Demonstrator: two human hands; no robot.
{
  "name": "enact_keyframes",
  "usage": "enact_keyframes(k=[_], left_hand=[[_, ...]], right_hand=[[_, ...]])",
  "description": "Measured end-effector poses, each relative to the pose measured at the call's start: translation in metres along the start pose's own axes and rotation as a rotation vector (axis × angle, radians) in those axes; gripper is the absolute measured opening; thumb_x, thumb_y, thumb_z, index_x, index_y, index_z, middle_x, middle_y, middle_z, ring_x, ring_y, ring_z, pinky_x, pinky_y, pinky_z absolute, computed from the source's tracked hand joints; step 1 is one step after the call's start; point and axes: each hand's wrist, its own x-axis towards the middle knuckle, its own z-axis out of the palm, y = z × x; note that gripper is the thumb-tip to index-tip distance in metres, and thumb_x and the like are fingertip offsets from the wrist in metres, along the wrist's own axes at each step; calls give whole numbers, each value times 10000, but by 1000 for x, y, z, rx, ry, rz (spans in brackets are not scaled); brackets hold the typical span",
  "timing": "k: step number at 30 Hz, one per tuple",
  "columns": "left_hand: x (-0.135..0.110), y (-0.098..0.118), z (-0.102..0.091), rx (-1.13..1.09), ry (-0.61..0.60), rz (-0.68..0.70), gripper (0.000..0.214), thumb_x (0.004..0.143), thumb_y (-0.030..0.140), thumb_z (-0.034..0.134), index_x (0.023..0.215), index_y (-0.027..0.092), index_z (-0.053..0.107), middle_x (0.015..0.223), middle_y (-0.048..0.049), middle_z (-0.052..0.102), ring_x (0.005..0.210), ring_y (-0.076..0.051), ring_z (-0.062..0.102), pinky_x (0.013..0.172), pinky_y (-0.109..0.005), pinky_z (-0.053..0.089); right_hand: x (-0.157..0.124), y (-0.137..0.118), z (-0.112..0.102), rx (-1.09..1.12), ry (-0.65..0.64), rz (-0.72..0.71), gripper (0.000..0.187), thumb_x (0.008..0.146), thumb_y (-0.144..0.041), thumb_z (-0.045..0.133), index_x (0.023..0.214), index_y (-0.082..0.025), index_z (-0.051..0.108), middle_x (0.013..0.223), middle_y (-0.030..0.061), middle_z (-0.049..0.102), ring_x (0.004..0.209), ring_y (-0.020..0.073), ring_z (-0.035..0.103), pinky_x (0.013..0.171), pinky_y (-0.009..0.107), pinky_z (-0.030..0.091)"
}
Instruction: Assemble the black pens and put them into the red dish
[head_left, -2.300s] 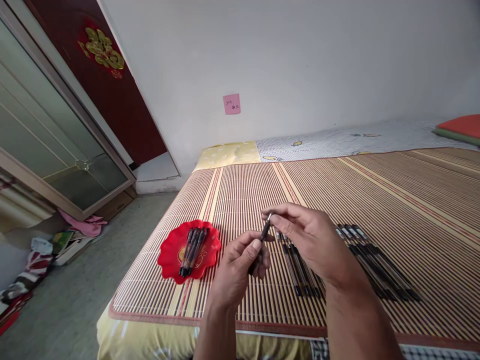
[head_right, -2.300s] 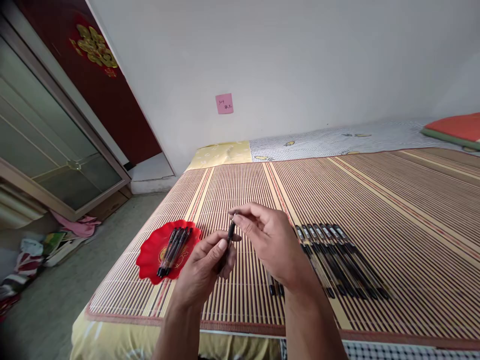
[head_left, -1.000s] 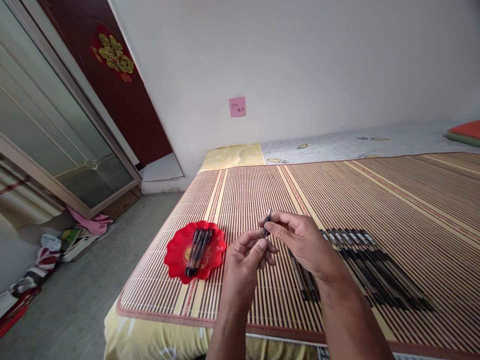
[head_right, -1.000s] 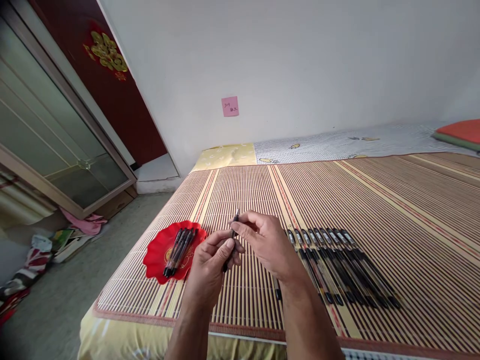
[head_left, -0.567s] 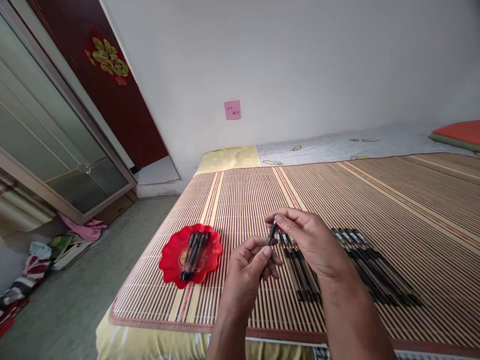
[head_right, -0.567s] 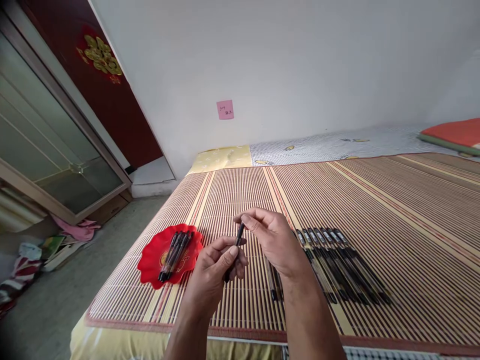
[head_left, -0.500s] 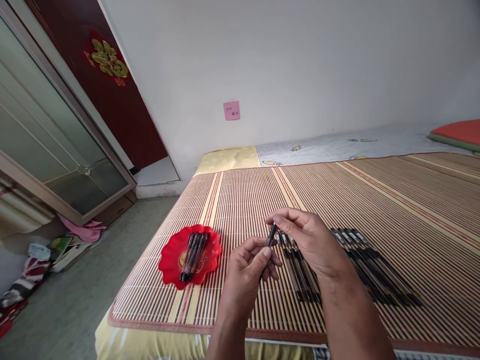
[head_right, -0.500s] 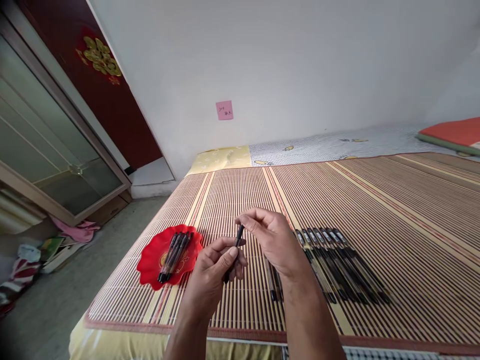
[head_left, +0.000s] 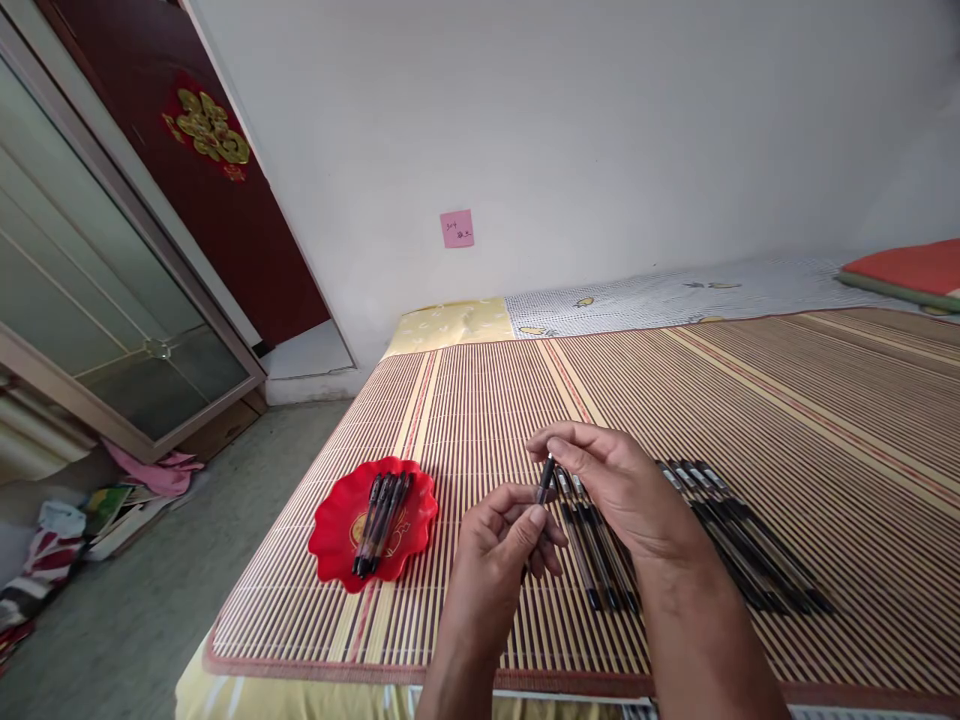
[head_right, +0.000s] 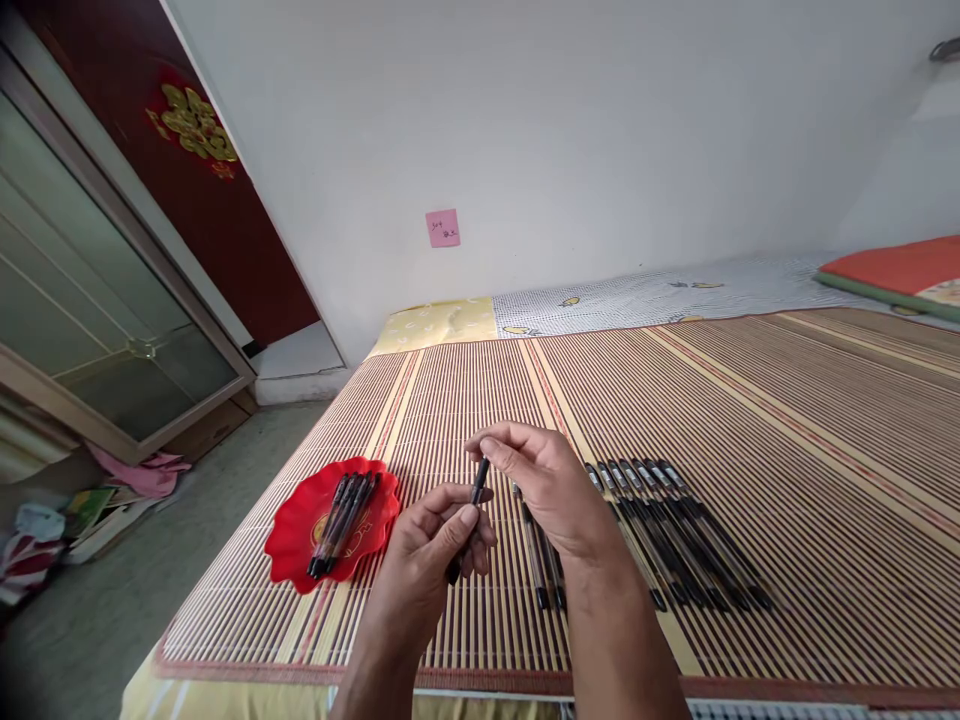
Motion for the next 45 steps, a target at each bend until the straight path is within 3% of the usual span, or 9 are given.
enact_keyframes(k=[4, 10, 18, 22, 25, 32, 38, 41, 45], left_hand=[[0, -1, 1, -2, -25, 6, 291, 865, 392, 777, 937, 126, 684, 716, -29, 708, 508, -68, 567, 507, -191, 364], [-1, -1, 2, -38, -30, 5, 279, 877, 386, 766, 945, 132, 673, 723, -30, 711, 518, -70, 563, 520, -194, 374], [-1, -3, 1, -8, -24, 22, 282, 861, 386, 783, 937, 135, 677, 714, -26, 709, 512, -75, 564, 517, -202, 370], [0, -1, 3, -19, -34, 8, 284, 861, 391, 781, 934, 135, 680, 712, -30, 707, 512, -76, 560, 513, -205, 369], [-1, 1, 3, -58, -35, -5, 291, 855, 398, 783, 933, 139, 677, 714, -31, 707, 512, -76, 556, 513, -204, 373], [-1, 0, 2, -101, -45, -11, 297, 839, 387, 806, 942, 135, 688, 712, -19, 701, 499, -66, 553, 499, -197, 356], [0, 0, 1, -129, -63, -18, 293, 873, 404, 774, 972, 138, 700, 710, -22, 704, 491, -63, 554, 492, -193, 332], [0, -1, 1, -135, -72, -28, 314, 875, 420, 769, 994, 136, 708, 708, -22, 702, 487, -65, 548, 493, -198, 334], [0, -2, 3, -124, -87, -29, 314, 859, 425, 785, 955, 136, 707, 696, -19, 693, 493, -66, 543, 495, -198, 335]], right_hand=[[1, -2, 1, -40, 57, 55, 264, 849, -494, 775, 863, -230, 773, 886, 38, 735, 856, 194, 659, 832, 339, 517], [-3, -3, -1, 65, -14, 16, 221, 947, -429, 672, 1013, -257, 794, 1102, 67, 767, 1036, 223, 685, 1005, 393, 495], [0, -2, -4, -30, 46, 91, 265, 803, -475, 817, 796, -220, 742, 779, 17, 708, 753, 173, 634, 752, 318, 515], [-2, -4, -2, -29, 26, 33, 311, 919, -534, 683, 910, -235, 767, 935, 59, 747, 925, 215, 672, 886, 364, 522], [-4, -5, -3, 11, -19, 12, 270, 955, -473, 640, 988, -247, 785, 1065, 85, 764, 1051, 252, 678, 970, 411, 512], [-2, -2, -3, -5, 30, 56, 235, 839, -462, 789, 841, -230, 749, 850, 31, 725, 811, 185, 649, 805, 335, 520], [-3, -5, 0, 29, -3, 18, 295, 961, -501, 627, 1013, -254, 781, 1121, 87, 762, 1083, 254, 679, 972, 413, 508], [-2, -3, -2, 22, -11, 34, 200, 892, -429, 725, 961, -251, 784, 1024, 61, 772, 1004, 231, 686, 944, 388, 513], [0, -2, -2, 11, 56, 75, 237, 792, -458, 820, 814, -237, 740, 849, 29, 725, 833, 196, 651, 833, 351, 530]])
